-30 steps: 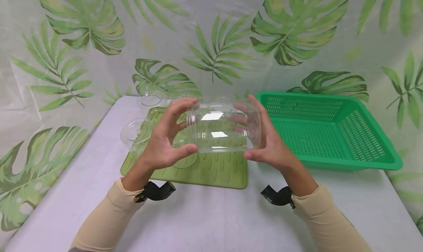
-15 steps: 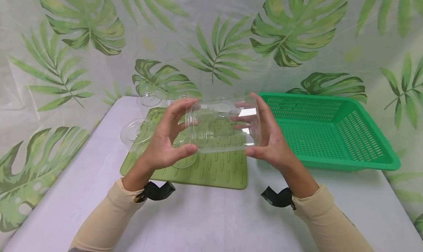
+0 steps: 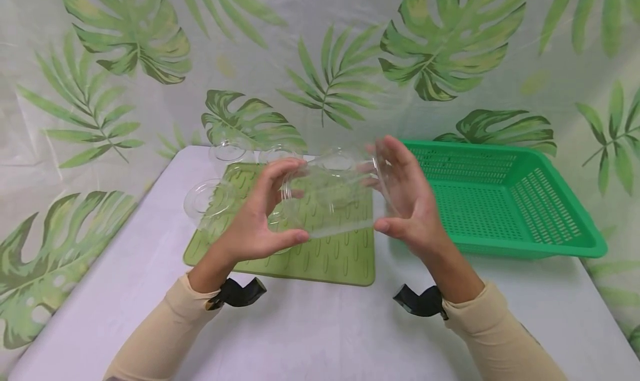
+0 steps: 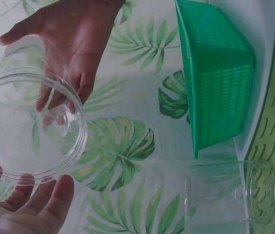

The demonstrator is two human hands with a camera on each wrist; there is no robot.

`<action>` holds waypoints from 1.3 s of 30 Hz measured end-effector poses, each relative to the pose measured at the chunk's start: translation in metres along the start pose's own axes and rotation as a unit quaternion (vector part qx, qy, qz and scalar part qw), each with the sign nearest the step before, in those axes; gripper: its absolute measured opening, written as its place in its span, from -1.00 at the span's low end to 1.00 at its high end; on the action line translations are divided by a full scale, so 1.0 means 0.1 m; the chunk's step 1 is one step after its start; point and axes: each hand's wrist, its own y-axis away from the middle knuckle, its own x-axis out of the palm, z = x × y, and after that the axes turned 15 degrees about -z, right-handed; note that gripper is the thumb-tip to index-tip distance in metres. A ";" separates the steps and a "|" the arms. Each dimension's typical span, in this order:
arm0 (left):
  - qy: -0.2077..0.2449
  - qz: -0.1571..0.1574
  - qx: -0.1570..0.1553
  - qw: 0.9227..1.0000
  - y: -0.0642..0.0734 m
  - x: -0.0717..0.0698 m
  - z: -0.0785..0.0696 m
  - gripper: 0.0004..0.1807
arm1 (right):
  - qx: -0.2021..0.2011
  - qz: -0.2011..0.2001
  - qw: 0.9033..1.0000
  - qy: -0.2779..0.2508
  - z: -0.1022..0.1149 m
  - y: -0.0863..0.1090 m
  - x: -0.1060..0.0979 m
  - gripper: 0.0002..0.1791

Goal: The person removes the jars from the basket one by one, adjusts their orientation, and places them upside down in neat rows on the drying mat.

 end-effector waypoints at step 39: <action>-0.262 -0.057 0.174 0.948 0.54 -1.09 -0.12 -0.42 | -0.021 0.029 0.995 0.092 0.18 0.03 -0.31 0.08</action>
